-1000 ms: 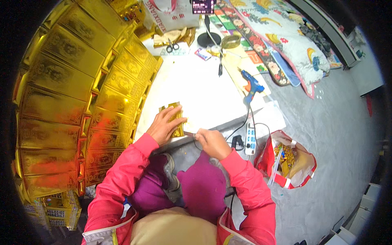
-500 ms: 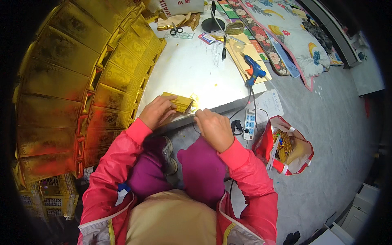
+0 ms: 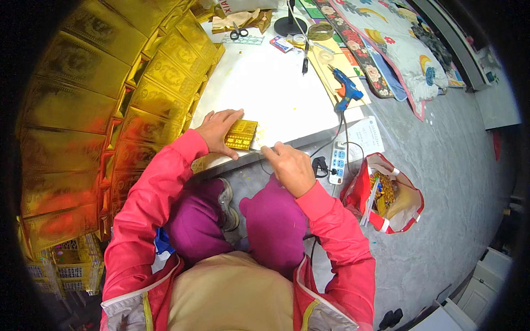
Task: The person folds small gold-colored paper sheets into rectangular boxes and uses a hot glue gun to attach them to a larger multi-story paper structure. The person repeatedly folds, glues, and places the boxes onto the structure.
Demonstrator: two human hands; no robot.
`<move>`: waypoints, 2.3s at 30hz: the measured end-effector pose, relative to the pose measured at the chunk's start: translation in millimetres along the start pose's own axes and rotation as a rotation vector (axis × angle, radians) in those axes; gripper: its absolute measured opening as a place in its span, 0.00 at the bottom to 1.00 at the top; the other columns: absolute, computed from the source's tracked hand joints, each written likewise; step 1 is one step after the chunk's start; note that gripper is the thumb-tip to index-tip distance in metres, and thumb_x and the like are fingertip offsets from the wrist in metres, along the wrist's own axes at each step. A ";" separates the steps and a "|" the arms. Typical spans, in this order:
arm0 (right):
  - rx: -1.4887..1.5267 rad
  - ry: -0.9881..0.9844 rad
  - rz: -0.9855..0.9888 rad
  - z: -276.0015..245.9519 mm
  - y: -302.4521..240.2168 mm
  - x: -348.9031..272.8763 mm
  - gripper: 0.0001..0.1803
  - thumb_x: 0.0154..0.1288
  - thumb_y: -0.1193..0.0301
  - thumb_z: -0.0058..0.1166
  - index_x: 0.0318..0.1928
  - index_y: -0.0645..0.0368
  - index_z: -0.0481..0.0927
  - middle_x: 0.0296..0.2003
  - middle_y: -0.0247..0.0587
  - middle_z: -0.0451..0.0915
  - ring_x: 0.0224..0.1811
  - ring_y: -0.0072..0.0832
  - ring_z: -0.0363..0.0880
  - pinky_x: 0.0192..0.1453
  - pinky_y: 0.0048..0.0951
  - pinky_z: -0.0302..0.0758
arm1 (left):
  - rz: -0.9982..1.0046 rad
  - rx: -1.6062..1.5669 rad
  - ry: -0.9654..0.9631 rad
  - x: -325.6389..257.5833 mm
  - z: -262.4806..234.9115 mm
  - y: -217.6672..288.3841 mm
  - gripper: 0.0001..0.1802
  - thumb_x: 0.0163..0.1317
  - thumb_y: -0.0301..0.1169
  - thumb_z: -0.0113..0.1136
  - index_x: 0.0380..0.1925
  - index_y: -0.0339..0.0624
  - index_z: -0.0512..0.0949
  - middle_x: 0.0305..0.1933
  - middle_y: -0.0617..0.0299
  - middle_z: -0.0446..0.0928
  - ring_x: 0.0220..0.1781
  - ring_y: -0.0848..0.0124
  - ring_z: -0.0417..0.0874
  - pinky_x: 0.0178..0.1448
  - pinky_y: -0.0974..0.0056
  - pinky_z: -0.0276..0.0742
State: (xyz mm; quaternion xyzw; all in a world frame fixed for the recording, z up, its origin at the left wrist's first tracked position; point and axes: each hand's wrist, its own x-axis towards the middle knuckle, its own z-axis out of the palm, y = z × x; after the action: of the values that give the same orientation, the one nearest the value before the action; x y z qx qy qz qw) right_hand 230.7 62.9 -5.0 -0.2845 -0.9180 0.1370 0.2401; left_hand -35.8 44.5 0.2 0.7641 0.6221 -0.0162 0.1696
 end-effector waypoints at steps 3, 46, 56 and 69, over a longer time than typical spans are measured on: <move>0.027 0.010 0.009 3.9 3.5 -2.5 0.14 0.60 0.74 0.58 0.48 0.51 0.83 0.26 0.37 0.71 0.26 0.35 0.76 0.27 0.36 0.72 | 0.024 -0.032 0.005 2.8 -2.8 -3.5 0.64 0.33 0.53 0.80 0.71 0.45 0.57 0.64 0.48 0.65 0.65 0.49 0.65 0.71 0.51 0.61; 0.408 0.035 0.340 2.1 25.3 43.0 0.12 0.69 0.64 0.53 0.43 0.58 0.82 0.33 0.46 0.78 0.35 0.46 0.80 0.40 0.40 0.76 | 0.152 -0.017 0.446 12.8 16.5 31.1 0.57 0.44 0.43 0.75 0.74 0.52 0.54 0.64 0.47 0.66 0.62 0.50 0.68 0.68 0.51 0.66; 0.483 0.012 0.366 -11.1 37.9 45.6 0.12 0.67 0.65 0.55 0.43 0.61 0.82 0.34 0.46 0.78 0.32 0.41 0.80 0.39 0.37 0.75 | 0.177 0.009 0.424 7.6 8.9 36.4 0.57 0.47 0.55 0.69 0.72 0.39 0.54 0.56 0.50 0.70 0.56 0.54 0.71 0.60 0.56 0.69; 0.650 0.013 0.464 2.9 49.2 43.7 0.14 0.66 0.66 0.54 0.43 0.65 0.82 0.30 0.46 0.80 0.29 0.30 0.79 0.37 0.30 0.74 | 0.082 0.113 0.430 19.7 33.0 29.3 0.38 0.60 0.23 0.52 0.73 0.50 0.57 0.75 0.50 0.55 0.74 0.46 0.58 0.75 0.41 0.53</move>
State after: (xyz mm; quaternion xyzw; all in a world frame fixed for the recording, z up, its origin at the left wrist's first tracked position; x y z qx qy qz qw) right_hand 220.1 127.6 -10.7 -0.3945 -0.7364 0.4694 0.2860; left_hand 2.7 49.0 -28.5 0.7829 0.6105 0.1192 -0.0093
